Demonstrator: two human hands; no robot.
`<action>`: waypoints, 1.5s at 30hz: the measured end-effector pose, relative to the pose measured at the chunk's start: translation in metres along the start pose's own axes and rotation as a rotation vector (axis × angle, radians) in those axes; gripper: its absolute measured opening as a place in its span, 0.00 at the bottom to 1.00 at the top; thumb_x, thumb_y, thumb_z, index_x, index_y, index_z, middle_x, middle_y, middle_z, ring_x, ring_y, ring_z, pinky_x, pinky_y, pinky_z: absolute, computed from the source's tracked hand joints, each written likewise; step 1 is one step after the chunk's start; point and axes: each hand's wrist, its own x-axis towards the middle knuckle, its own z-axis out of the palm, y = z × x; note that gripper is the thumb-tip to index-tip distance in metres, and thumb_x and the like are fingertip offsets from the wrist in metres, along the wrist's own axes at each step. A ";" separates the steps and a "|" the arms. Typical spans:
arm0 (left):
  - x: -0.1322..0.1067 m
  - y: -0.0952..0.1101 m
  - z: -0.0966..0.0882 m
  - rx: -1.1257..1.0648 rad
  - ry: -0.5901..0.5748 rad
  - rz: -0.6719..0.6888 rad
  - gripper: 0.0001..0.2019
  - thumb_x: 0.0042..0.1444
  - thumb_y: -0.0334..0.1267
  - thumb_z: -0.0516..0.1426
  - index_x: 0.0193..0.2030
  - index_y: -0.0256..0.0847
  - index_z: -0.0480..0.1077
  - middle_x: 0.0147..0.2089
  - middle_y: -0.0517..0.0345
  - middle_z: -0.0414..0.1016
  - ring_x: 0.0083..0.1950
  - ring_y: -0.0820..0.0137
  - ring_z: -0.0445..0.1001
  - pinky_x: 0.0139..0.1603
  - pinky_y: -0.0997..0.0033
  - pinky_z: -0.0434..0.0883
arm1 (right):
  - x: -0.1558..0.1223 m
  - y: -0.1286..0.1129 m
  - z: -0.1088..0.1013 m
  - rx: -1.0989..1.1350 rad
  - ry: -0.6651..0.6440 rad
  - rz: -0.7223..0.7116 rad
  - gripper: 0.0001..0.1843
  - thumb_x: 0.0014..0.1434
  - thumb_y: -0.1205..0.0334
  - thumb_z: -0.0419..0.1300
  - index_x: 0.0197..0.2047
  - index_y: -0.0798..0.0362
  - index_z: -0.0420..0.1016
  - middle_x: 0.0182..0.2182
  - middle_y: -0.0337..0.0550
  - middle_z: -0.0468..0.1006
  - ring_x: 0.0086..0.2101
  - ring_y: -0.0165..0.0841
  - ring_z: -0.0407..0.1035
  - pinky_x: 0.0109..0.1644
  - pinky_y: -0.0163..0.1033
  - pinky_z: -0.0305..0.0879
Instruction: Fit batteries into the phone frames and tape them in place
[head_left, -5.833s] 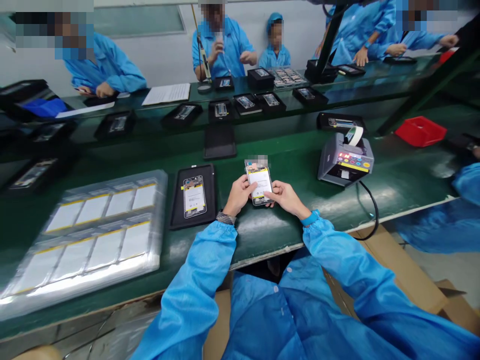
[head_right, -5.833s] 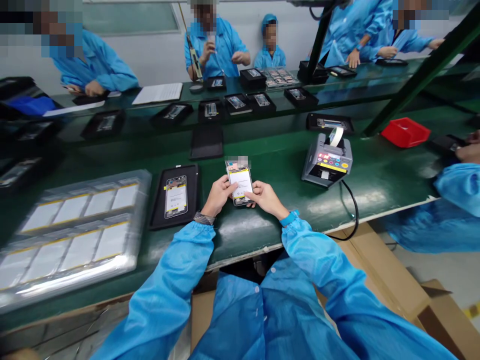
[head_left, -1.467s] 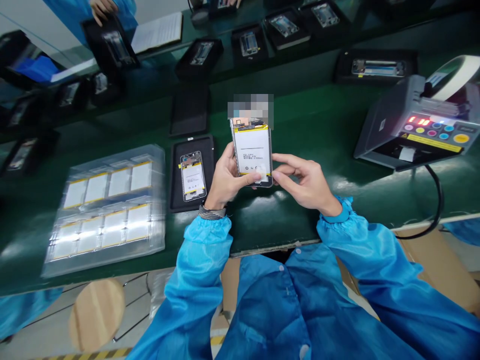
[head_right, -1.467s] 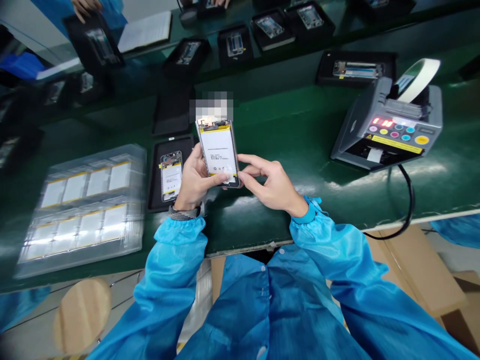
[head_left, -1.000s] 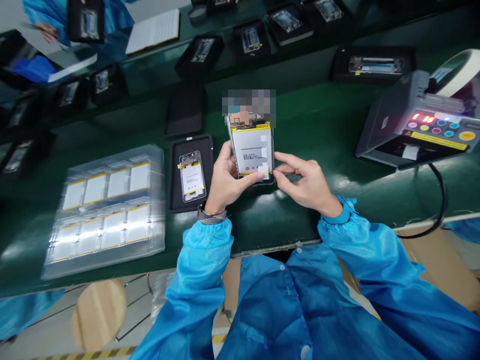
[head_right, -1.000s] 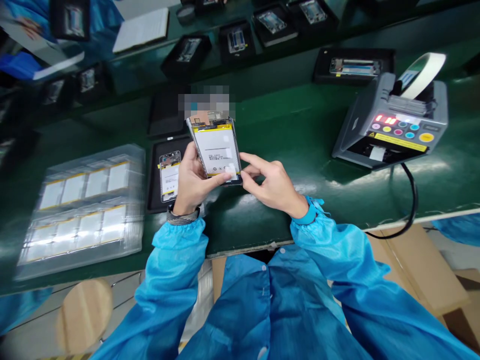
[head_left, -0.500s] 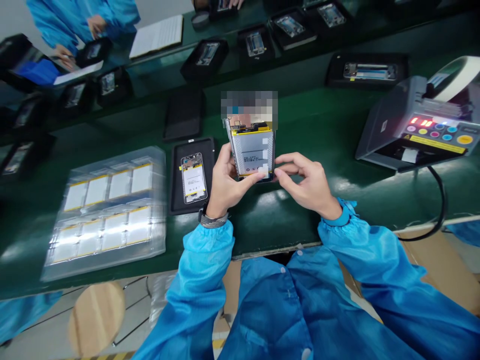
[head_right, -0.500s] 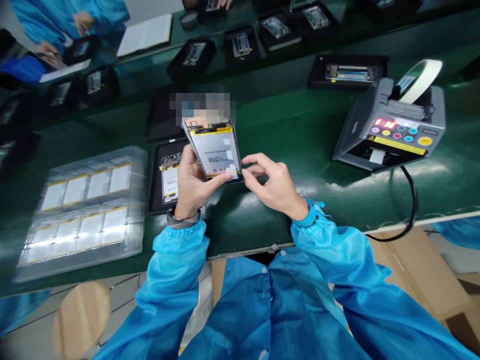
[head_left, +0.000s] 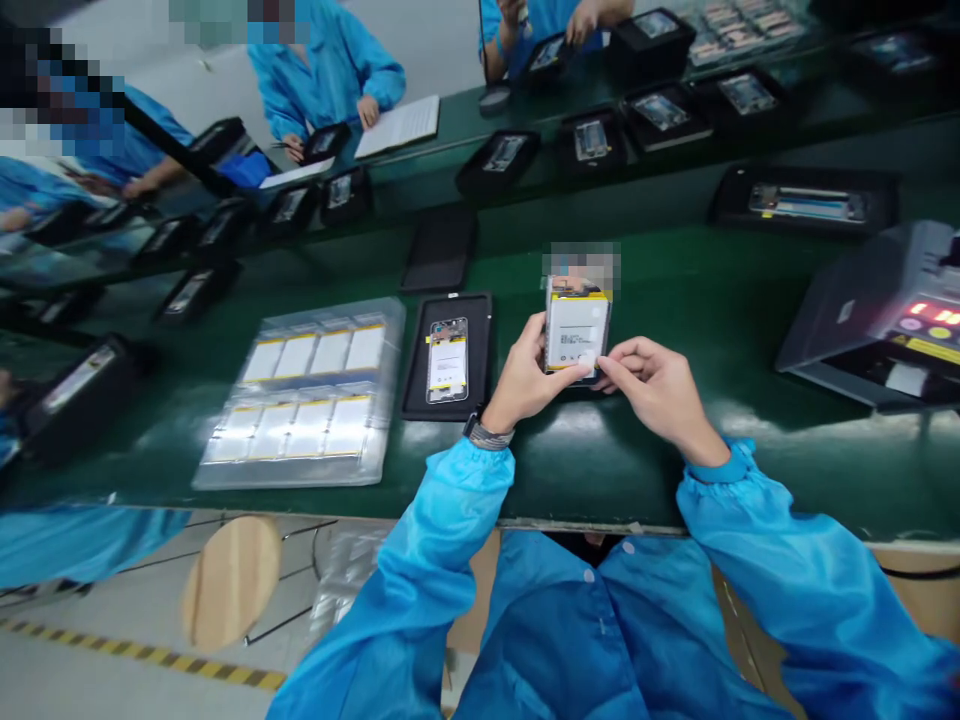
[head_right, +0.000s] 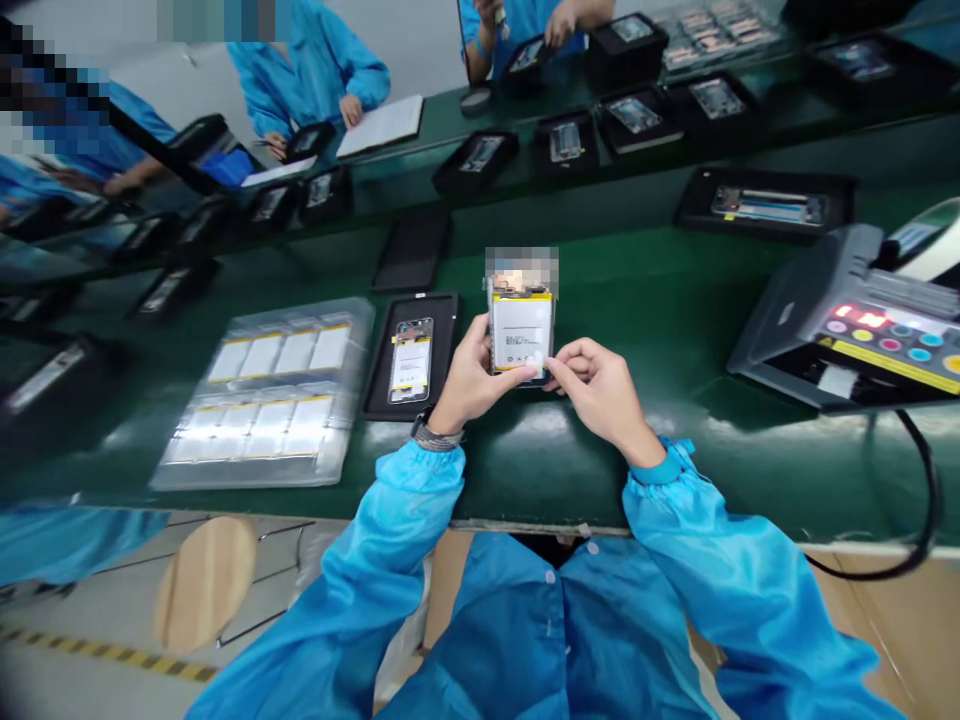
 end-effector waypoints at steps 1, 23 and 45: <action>0.000 0.000 -0.001 -0.010 -0.005 -0.010 0.39 0.51 0.51 0.72 0.63 0.41 0.60 0.59 0.45 0.76 0.58 0.55 0.79 0.58 0.57 0.78 | 0.001 0.001 0.000 0.009 -0.007 0.017 0.24 0.57 0.39 0.71 0.35 0.51 0.71 0.26 0.43 0.82 0.27 0.38 0.79 0.31 0.39 0.75; 0.005 -0.010 0.007 -0.320 -0.067 -0.105 0.48 0.43 0.52 0.75 0.67 0.39 0.60 0.63 0.40 0.73 0.62 0.50 0.75 0.62 0.52 0.72 | 0.001 -0.004 -0.005 -0.009 0.081 0.021 0.24 0.51 0.45 0.76 0.41 0.55 0.79 0.22 0.42 0.80 0.22 0.35 0.76 0.29 0.37 0.75; 0.004 -0.011 0.005 0.027 -0.047 0.026 0.38 0.56 0.40 0.68 0.70 0.43 0.58 0.62 0.47 0.74 0.60 0.53 0.77 0.63 0.56 0.72 | 0.000 -0.007 -0.005 -0.137 0.084 0.054 0.21 0.53 0.46 0.76 0.36 0.53 0.76 0.26 0.49 0.82 0.25 0.40 0.79 0.31 0.41 0.78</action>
